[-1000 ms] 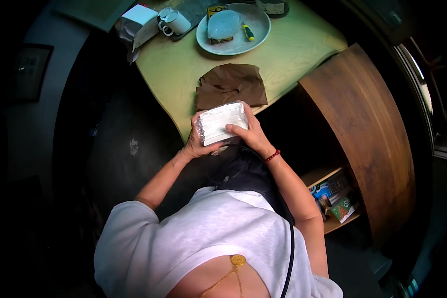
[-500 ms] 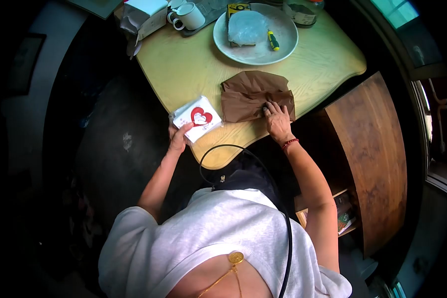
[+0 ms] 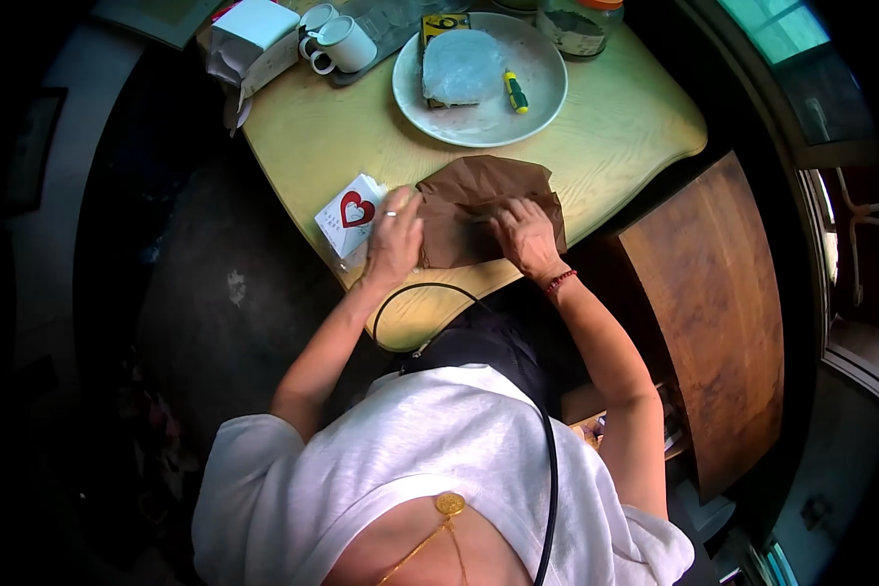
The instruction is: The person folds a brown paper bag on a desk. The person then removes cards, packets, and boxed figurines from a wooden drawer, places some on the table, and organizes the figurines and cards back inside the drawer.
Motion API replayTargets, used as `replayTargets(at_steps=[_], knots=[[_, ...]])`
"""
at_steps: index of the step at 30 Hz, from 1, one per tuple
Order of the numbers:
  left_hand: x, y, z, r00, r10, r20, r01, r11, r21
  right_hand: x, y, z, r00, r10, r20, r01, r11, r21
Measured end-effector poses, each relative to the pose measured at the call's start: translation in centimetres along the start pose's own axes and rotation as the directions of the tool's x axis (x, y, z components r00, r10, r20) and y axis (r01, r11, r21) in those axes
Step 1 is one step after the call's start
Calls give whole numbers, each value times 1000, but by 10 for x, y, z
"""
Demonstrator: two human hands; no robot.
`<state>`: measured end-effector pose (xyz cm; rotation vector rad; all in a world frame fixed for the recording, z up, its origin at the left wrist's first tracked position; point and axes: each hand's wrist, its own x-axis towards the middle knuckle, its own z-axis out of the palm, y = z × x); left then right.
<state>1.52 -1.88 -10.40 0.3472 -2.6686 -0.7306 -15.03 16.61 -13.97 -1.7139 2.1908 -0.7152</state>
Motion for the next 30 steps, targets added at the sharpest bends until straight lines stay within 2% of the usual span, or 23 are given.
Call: replayTargets(at_steps=[1,2,3,4,5,6,9,11,12,15,16,17,18,19,20,21,22,24,25,26,28,29,30], knots=[[6,13,22,998,22,58,-21,1000,-23,9,10,-1,955,79,-286,-109,990,-92],[11,20,44,993,46,113,-42,998,-44,17,21,-3,824,117,-554,-235,961,-148],[12,25,59,984,56,172,-60,998,19,23,35,-1,732,352,-584,-465,884,-51],[11,29,70,971,60,233,-81,993,83,29,47,-3,585,560,-586,-663,747,52],[8,31,78,948,24,317,-79,983,165,34,66,-12,500,830,-246,-811,548,203],[5,31,84,925,-36,378,-45,978,202,33,90,-9,502,863,-62,-790,486,373],[-10,27,97,907,-41,418,-47,979,198,37,108,-17,579,805,131,-732,443,517],[-18,23,100,898,2,440,-87,981,174,39,114,-21,744,600,295,-510,225,830],[-16,22,100,899,-8,438,-77,982,175,41,115,-27,745,594,302,-515,226,827],[-19,20,103,899,32,436,-121,977,177,39,127,-23,796,604,34,-425,518,743],[-20,21,103,902,17,432,-106,977,182,35,126,-21,745,667,-19,-540,620,569],[-19,20,104,900,36,434,-117,980,162,34,121,-13,717,653,-246,-531,739,415],[-17,20,105,900,51,433,-125,982,144,38,112,-5,679,573,-459,-527,816,237],[-17,20,104,900,42,434,-113,984,139,50,90,-14,685,470,-556,-417,879,229],[-18,20,105,902,24,432,-96,985,145,59,59,-27,767,300,-566,-283,951,121],[-17,19,105,902,27,431,-105,982,158,66,40,-23,850,161,-502,-120,986,113],[-18,19,106,902,33,431,-117,979,169,68,26,-20,953,-57,-296,100,986,133],[-24,12,115,864,25,503,-151,966,211,81,10,8,942,-327,80,323,944,61],[-25,11,117,853,11,522,-133,971,196,86,6,18,914,-344,217,347,938,25],[-26,11,118,840,-3,542,-114,977,181,92,10,33,908,-356,220,358,933,29],[-26,14,115,864,-12,503,-80,983,162,106,6,48,925,-304,226,344,924,-167],[-25,16,115,886,-12,464,-57,989,136,111,10,51,955,-167,245,246,907,-340],[-26,17,116,887,-19,462,-50,989,137,121,5,36,958,-83,274,166,941,-295]])
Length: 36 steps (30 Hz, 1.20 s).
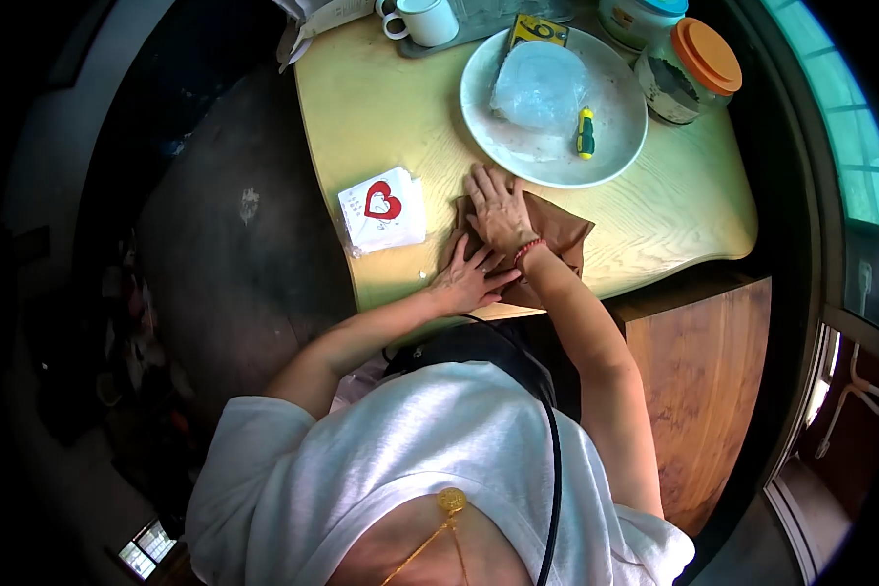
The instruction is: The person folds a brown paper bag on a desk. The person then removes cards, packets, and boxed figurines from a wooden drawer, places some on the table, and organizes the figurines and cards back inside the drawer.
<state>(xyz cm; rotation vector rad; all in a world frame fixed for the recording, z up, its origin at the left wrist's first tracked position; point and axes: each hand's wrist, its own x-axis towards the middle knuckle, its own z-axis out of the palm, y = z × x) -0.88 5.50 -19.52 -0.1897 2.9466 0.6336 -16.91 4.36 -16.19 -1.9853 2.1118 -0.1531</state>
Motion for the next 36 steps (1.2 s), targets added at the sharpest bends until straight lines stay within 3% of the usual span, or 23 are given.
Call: replayTargets(at_steps=[2,4,5,6,8,10,11,12,14,15,16,17,22,24,26,28,29,32,33,34,36], knots=[[-1,0,1,994,24,-110,-19,998,53,5,-3,1,999,-16,44,13,998,61],[-2,-1,2,999,7,-41,-5,999,38,-4,-12,-7,959,-259,-113,269,960,77],[-2,-1,3,1000,-9,29,8,1000,27,-13,-7,-14,926,-374,-54,378,913,152],[-2,0,0,1000,1,31,-2,1000,19,-24,-1,-13,930,-365,-47,368,917,152],[1,0,-17,999,48,3,-48,997,60,-49,22,-12,997,76,-13,-76,997,-23],[-2,-3,-24,997,77,-3,-77,996,-38,-76,30,-24,972,189,-138,-197,979,-50],[-4,-5,-26,996,82,-24,-83,995,-54,-88,34,-18,930,103,-352,-109,994,3],[-5,-8,-26,995,85,-46,-88,994,-70,-103,32,-16,928,0,-374,38,995,95],[-9,-11,-30,976,193,-99,-187,980,61,-138,15,-11,994,-47,-98,61,988,140],[-8,-11,-32,985,165,-40,-162,984,69,-148,11,-13,994,-39,-99,52,989,139],[-8,-10,-33,991,135,18,-137,987,80,-156,9,-16,1000,24,11,-25,994,106],[-11,-11,-36,977,199,-72,-184,968,170,-162,10,-18,989,90,118,-98,993,66],[-17,-24,-23,954,211,-212,-198,977,81,-180,22,-3,989,128,72,-122,989,-84],[-16,-33,-26,944,173,-281,-209,973,-101,-185,37,5,996,75,55,-78,996,54],[-19,-39,-28,939,154,-308,-220,957,-191,-186,51,4,982,170,-76,-112,866,487],[-18,-38,-38,967,-216,-133,118,849,-516,-183,61,9,899,423,110,-294,399,868],[-17,-37,-43,957,-275,-87,192,832,-521,-183,62,13,819,532,216,-345,154,926],[-12,-41,-39,920,-357,-163,227,824,-520,-182,78,44,727,643,241,-447,178,876],[-11,-43,-35,917,-326,-232,168,839,-517,-179,72,41,698,700,149,-454,272,849],[-9,-43,-34,916,-326,-232,168,840,-516,-175,64,30,698,700,148,-453,272,849],[-3,-42,-30,840,-462,-285,260,803,-536,-172,52,10,627,776,69,-569,396,721]])
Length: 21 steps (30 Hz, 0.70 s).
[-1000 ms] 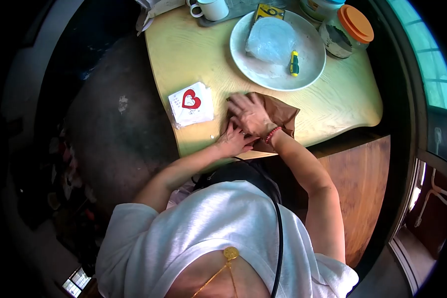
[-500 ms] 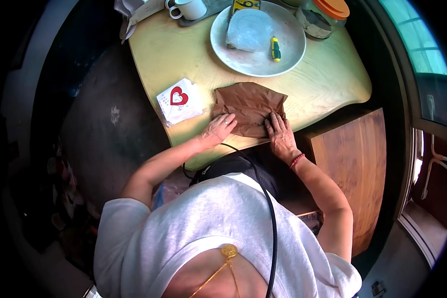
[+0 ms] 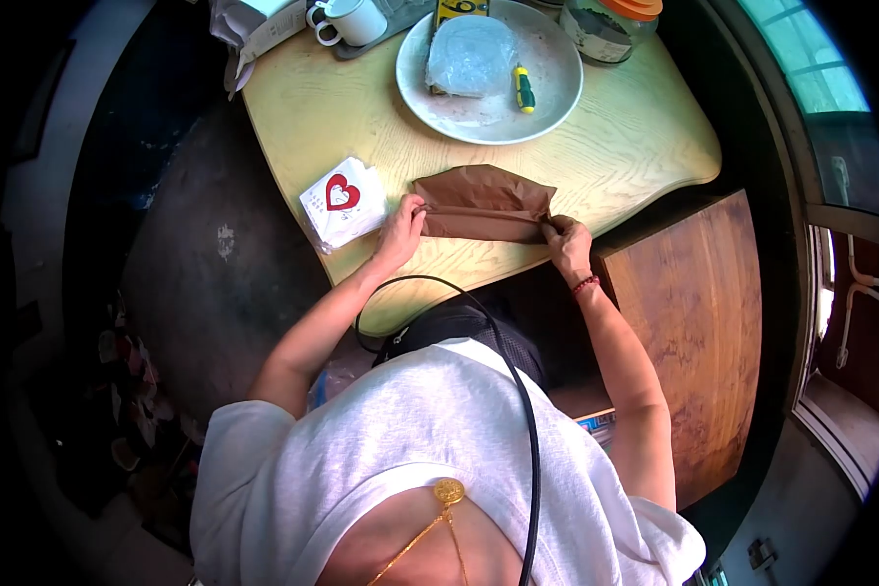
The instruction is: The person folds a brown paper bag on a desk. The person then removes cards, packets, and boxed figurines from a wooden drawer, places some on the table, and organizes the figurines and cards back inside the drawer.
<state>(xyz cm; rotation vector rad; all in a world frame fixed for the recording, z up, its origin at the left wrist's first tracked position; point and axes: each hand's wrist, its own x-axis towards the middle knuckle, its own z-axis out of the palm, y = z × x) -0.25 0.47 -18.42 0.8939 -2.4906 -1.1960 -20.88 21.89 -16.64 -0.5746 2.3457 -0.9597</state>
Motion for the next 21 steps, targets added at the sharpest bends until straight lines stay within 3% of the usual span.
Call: replayTargets(at_steps=[1,3,4,6,7,8,9,10,12,15,18,19,21], knots=[[1,-2,4,1000,-1,0,1,1000,0,0,2,2,1000,1,1,-1,1000,0],[3,-2,13,992,-129,-13,128,955,268,0,2,6,995,-49,-83,42,995,-87],[3,0,15,991,-131,-14,130,955,268,-2,-1,5,996,-50,-80,43,995,-87],[3,5,17,977,212,2,-184,843,506,-7,-10,3,967,-199,-160,127,919,-374],[0,10,13,931,353,96,-337,727,598,-6,-10,3,976,-210,-60,153,855,-496],[0,7,13,931,352,94,-335,726,600,-6,-7,5,975,-212,-60,155,855,-494],[-1,2,14,850,493,186,-505,662,554,-7,0,9,882,-469,50,406,703,-584],[-1,1,13,740,618,267,-656,573,491,-9,8,13,717,-673,182,609,478,-632],[-5,6,9,775,567,277,-626,629,461,-11,15,17,695,-664,275,661,441,-607],[-6,19,-3,789,546,281,-614,680,401,-26,-19,1,795,-515,319,600,597,-532],[-2,16,0,775,529,345,-632,640,437,-31,-28,-2,789,-544,284,602,598,-529],[0,11,4,747,570,342,-659,570,490,-28,-21,0,790,-544,282,601,598,-530],[8,9,6,717,609,339,-678,495,543,-14,-10,6,742,-598,302,639,494,-590]])
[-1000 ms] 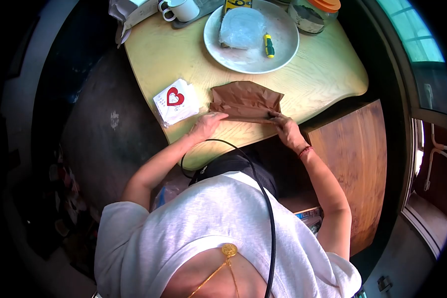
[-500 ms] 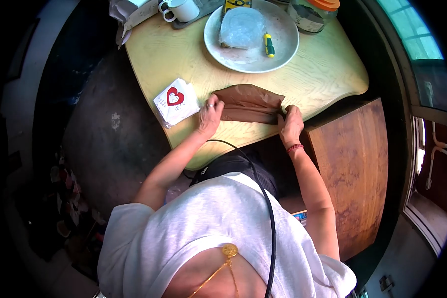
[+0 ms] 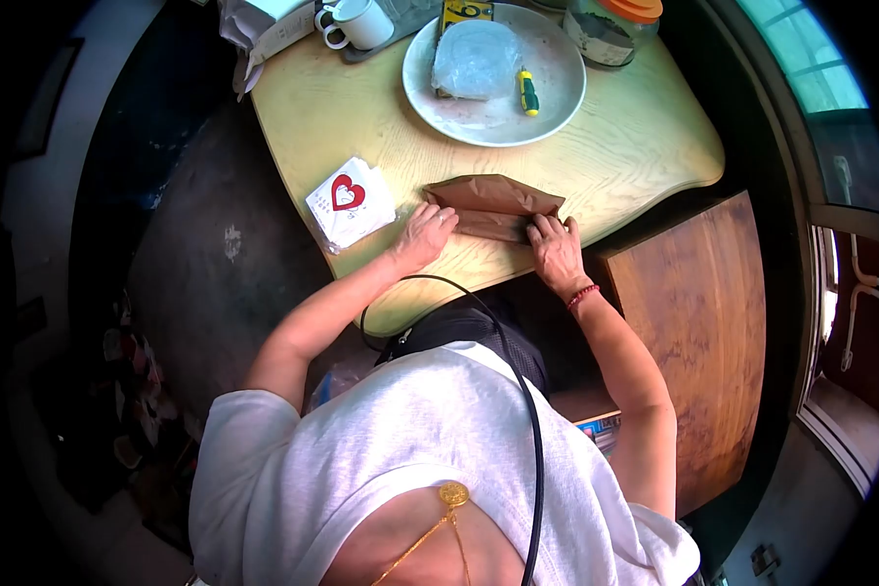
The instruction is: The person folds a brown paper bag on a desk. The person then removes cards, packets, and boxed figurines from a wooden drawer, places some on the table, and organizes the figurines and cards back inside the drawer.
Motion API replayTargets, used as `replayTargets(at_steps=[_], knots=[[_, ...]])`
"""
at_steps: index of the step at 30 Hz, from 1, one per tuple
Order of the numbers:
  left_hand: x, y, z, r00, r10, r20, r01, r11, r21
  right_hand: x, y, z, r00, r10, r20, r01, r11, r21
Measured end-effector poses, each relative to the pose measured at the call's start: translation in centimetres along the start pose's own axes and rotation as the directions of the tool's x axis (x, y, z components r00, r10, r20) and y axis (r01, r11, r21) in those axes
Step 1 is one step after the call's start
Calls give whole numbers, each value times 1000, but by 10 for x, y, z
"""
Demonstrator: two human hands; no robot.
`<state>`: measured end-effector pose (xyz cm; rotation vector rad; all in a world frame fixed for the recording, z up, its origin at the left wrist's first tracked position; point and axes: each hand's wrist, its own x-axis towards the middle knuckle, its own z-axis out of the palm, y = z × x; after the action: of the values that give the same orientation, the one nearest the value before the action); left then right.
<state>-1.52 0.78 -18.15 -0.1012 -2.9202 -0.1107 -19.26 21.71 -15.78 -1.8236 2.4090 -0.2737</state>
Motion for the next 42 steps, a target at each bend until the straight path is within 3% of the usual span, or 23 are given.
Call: replayTargets(at_steps=[2,3,5,6,9,11,13,14,16,17,18,19,20,21,22,23,25,27,28,33,36,42], knots=[[10,-8,-5,940,-276,203,335,865,-373,11,13,-2,997,38,62,-43,995,90],[16,-11,-11,940,-277,201,334,866,-371,18,18,-9,989,73,130,-95,980,177],[29,-17,-21,794,-492,357,606,682,-410,30,37,-13,968,137,212,-215,885,412],[32,-20,-17,812,-518,268,577,650,-494,35,44,-10,966,165,201,-244,842,481],[40,-29,-5,844,-520,131,513,713,-478,49,57,-3,947,258,192,-322,757,569],[44,-36,3,827,-553,107,533,707,-464,56,63,-1,928,318,196,-370,717,591],[46,-45,6,807,-568,159,548,622,-559,62,64,-3,805,505,313,-577,538,614],[47,-45,8,806,-570,158,550,622,-557,63,63,-2,787,545,288,-590,530,610],[58,-41,5,608,-701,371,758,375,-533,66,57,7,779,591,209,-593,587,551],[62,-35,4,607,-704,370,759,374,-533,67,55,10,768,628,122,-598,637,486],[65,-26,3,732,-672,109,663,667,-339,68,52,11,776,623,97,-601,683,415],[67,-18,2,842,-527,-117,524,850,-56,69,48,11,777,622,95,-599,685,416],[69,-10,2,842,-527,-118,525,850,-55,68,43,12,779,626,36,-586,708,394],[70,-1,1,928,-370,-51,365,927,-88,67,37,11,778,627,-24,-576,729,371],[68,6,1,980,-198,9,198,971,-133,65,27,5,821,546,-167,-506,831,233],[66,10,2,980,-201,7,200,971,-132,66,15,0,817,469,-334,-436,883,174],[66,13,7,957,-267,109,280,952,-127,65,-5,6,896,212,-391,-199,977,75],[65,13,9,948,-276,158,297,946,-130,61,-24,11,967,96,-234,-63,988,144],[64,11,11,950,-284,132,302,943,-138,62,-25,23,975,159,-153,-139,981,131],[60,-1,12,942,-320,102,333,933,-140,62,-18,18,967,216,-133,-205,975,90],[61,0,15,937,-326,121,340,934,-111,61,-9,19,907,412,-87,-410,911,44],[67,0,13,931,-345,121,360,923,-139,65,-3,23,920,381,-95,-369,921,120]])
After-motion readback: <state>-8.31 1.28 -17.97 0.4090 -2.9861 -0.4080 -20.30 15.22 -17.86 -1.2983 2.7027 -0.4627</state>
